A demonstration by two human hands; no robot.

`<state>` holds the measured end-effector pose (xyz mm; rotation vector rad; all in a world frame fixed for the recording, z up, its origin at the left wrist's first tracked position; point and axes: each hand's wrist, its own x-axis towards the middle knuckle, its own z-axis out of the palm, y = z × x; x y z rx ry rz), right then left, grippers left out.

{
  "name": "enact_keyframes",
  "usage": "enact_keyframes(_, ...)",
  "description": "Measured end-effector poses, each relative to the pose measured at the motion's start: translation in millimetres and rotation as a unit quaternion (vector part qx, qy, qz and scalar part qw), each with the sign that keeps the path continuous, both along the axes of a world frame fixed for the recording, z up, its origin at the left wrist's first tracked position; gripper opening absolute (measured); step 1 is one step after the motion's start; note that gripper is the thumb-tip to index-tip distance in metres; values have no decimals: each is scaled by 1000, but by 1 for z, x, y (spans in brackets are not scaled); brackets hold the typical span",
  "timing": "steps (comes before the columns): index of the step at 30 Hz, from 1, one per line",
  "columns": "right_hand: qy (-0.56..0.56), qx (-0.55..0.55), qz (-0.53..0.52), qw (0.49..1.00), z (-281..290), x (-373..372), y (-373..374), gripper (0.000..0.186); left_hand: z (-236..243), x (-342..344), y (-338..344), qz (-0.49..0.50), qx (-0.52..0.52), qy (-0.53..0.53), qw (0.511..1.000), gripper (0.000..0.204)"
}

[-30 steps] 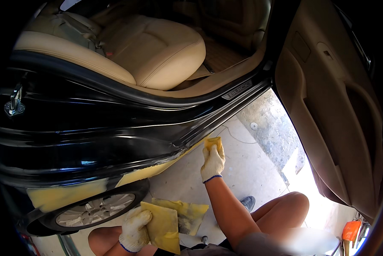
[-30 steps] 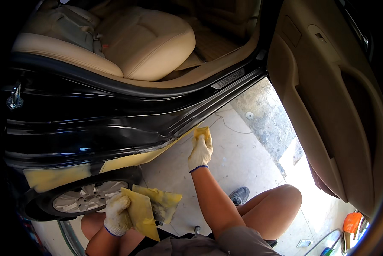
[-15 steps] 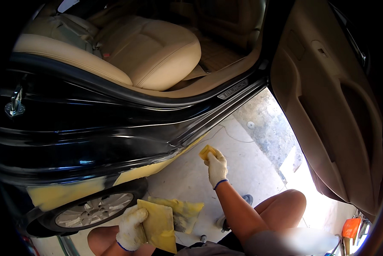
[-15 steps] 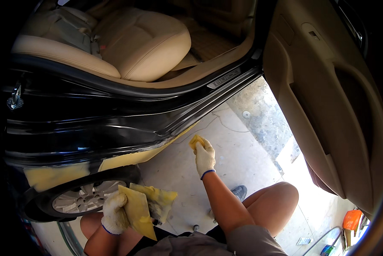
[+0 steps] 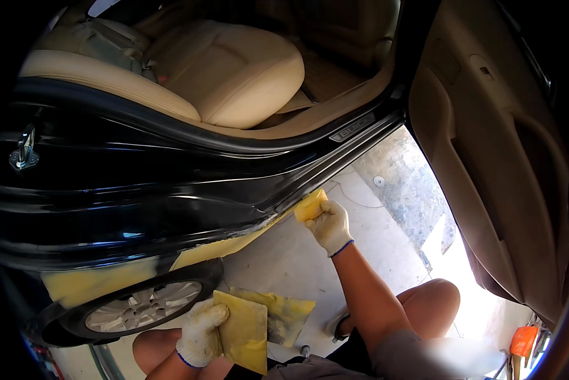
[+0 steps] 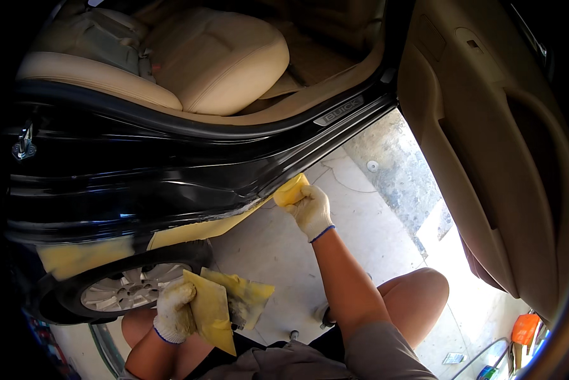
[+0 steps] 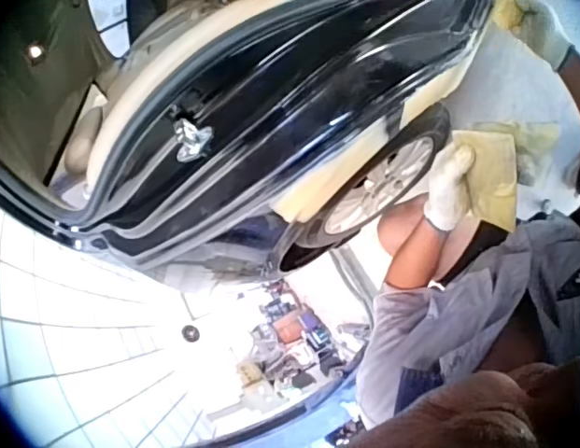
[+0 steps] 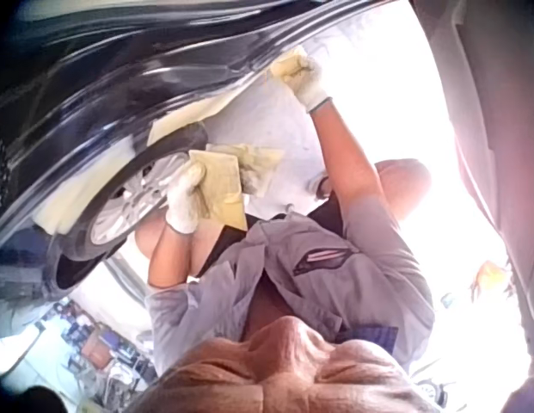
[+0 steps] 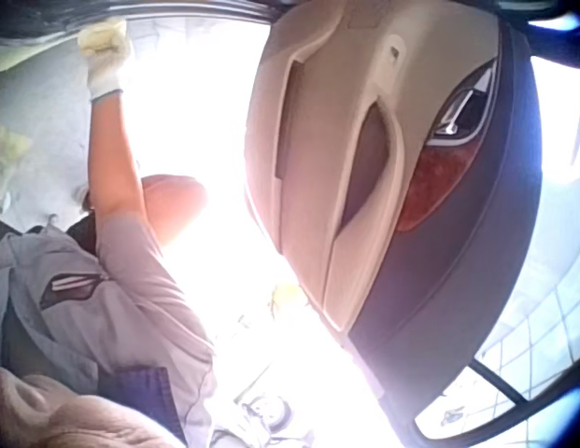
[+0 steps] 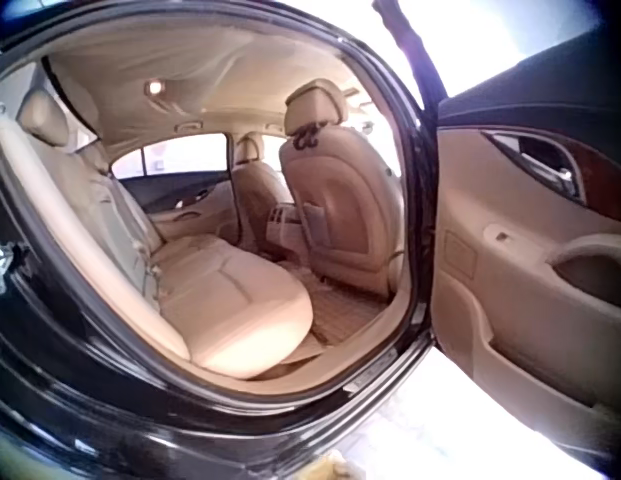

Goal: The person applies yellow body filler to the side of a black car using a yellow sponge. They work on the lower side panel and the area around the rear wheel arch, smoothing the filler into the surface.

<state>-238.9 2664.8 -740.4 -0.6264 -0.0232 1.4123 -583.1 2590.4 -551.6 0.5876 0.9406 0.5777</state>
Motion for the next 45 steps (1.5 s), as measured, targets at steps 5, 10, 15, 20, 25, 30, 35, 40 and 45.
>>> enact_keyframes(5,134,12,-8,991,-2,14,5,35,2,-10,-4,-36,-35,-7,999,55)
enact_keyframes(10,96,-10,6,995,1,21,4,33,4,-9,-6,-65,-20,-23,997,56)
enact_keyframes(15,29,-55,-28,998,-2,8,-28,37,3,-11,-5,-55,2,-9,998,58)
enact_keyframes(20,-98,-69,-19,993,-8,-5,-30,42,2,-3,-3,-27,6,-12,1000,56)
enact_keyframes(25,-122,-115,-77,983,-17,-26,-40,41,-2,-9,-11,-5,18,20,1000,56)
enact_keyframes(30,-76,-73,-181,978,-38,-42,-35,41,-3,-11,-9,10,6,11,1000,57)
enact_keyframes(35,-53,-82,-254,962,-36,-56,-13,42,-6,-14,-12,8,12,27,1000,58)
enact_keyframes(40,-49,-108,-292,949,-30,-60,0,41,3,-15,-9,-19,22,6,1000,57)
enact_keyframes(45,-45,-199,-263,943,-22,-50,-19,41,2,-18,-8,-25,39,11,999,57)
